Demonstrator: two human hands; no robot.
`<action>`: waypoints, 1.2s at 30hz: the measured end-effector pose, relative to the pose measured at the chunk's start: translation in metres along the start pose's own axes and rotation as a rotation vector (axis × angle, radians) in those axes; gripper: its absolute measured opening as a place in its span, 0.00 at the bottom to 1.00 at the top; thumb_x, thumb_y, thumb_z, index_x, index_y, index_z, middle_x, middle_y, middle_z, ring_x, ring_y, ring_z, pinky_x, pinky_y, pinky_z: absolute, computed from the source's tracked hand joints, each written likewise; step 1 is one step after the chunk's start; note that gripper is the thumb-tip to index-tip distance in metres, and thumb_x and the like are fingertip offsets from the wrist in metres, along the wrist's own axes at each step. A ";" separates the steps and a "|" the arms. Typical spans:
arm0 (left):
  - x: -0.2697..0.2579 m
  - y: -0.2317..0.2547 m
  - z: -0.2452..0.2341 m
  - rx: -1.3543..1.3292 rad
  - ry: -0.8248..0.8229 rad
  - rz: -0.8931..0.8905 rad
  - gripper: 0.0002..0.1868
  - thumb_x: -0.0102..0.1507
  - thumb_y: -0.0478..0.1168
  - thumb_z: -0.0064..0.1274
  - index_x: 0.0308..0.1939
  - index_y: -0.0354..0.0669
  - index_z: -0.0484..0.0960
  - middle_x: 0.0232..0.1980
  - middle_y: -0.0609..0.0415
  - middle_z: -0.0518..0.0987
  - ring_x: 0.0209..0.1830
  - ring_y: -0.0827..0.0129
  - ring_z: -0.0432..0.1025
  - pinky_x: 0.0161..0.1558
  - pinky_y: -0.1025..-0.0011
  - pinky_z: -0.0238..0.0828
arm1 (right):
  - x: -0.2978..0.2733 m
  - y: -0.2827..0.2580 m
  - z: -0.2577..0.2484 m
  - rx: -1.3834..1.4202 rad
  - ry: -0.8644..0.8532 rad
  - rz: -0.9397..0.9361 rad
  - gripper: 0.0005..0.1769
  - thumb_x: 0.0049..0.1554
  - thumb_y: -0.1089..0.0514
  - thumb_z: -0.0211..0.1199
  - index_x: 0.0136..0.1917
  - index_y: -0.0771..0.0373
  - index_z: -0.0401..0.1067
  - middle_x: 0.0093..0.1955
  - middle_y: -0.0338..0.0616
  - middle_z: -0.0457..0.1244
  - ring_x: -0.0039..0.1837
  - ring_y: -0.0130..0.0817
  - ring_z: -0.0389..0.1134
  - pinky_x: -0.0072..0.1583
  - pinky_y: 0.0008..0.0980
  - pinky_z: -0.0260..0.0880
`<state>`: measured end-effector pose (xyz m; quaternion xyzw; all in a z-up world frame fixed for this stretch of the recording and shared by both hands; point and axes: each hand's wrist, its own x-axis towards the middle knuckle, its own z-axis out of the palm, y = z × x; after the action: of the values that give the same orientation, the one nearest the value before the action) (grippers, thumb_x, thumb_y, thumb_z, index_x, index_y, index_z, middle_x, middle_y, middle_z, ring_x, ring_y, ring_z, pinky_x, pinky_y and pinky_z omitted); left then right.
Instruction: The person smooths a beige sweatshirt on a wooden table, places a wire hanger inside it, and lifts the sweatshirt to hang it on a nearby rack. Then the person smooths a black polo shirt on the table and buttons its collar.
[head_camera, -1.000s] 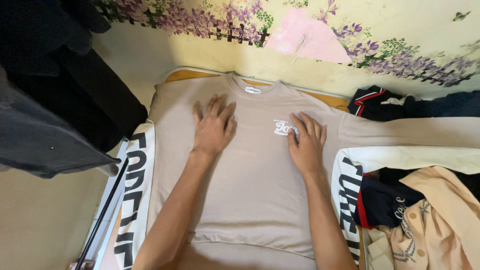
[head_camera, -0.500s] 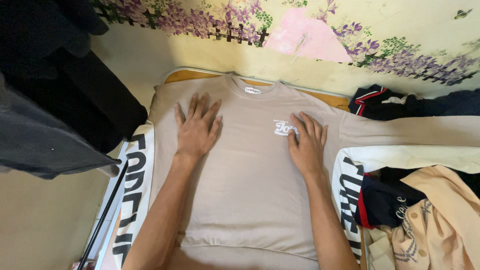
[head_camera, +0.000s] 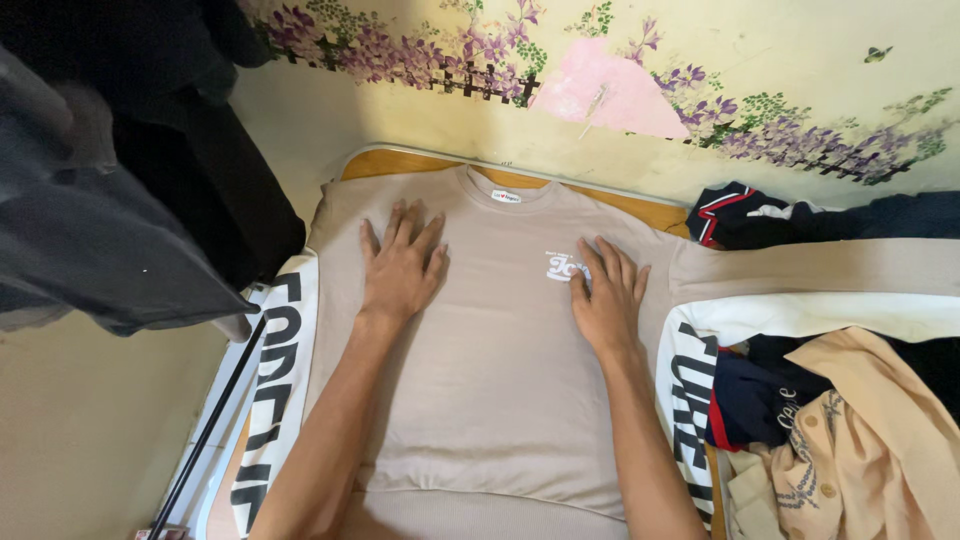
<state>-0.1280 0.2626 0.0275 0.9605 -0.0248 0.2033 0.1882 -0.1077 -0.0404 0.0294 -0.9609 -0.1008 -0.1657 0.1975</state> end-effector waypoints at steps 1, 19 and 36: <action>0.000 0.002 -0.001 -0.008 -0.023 -0.015 0.28 0.66 0.50 0.44 0.71 0.53 0.71 0.77 0.45 0.60 0.81 0.52 0.47 0.72 0.32 0.30 | 0.001 -0.001 0.000 0.027 -0.008 0.001 0.29 0.62 0.52 0.55 0.76 0.51 0.63 0.79 0.39 0.52 0.81 0.41 0.46 0.78 0.65 0.28; -0.028 0.027 -0.228 -0.016 0.653 0.091 0.08 0.63 0.34 0.57 0.46 0.41 0.83 0.45 0.49 0.79 0.47 0.54 0.73 0.49 0.59 0.69 | 0.056 -0.260 -0.109 0.586 0.158 -0.727 0.28 0.70 0.58 0.53 0.80 0.66 0.55 0.84 0.54 0.49 0.84 0.53 0.49 0.81 0.48 0.47; -0.075 0.030 -0.361 -0.347 1.009 0.094 0.24 0.65 0.35 0.56 0.62 0.27 0.68 0.22 0.55 0.72 0.15 0.73 0.64 0.20 0.75 0.56 | 0.066 -0.410 -0.144 0.913 0.262 -0.986 0.31 0.67 0.63 0.64 0.77 0.67 0.54 0.74 0.54 0.54 0.62 0.35 0.66 0.58 0.29 0.74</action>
<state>-0.3378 0.3670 0.3135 0.6961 -0.0073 0.6409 0.3235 -0.1930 0.2779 0.3202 -0.5953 -0.5617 -0.2919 0.4949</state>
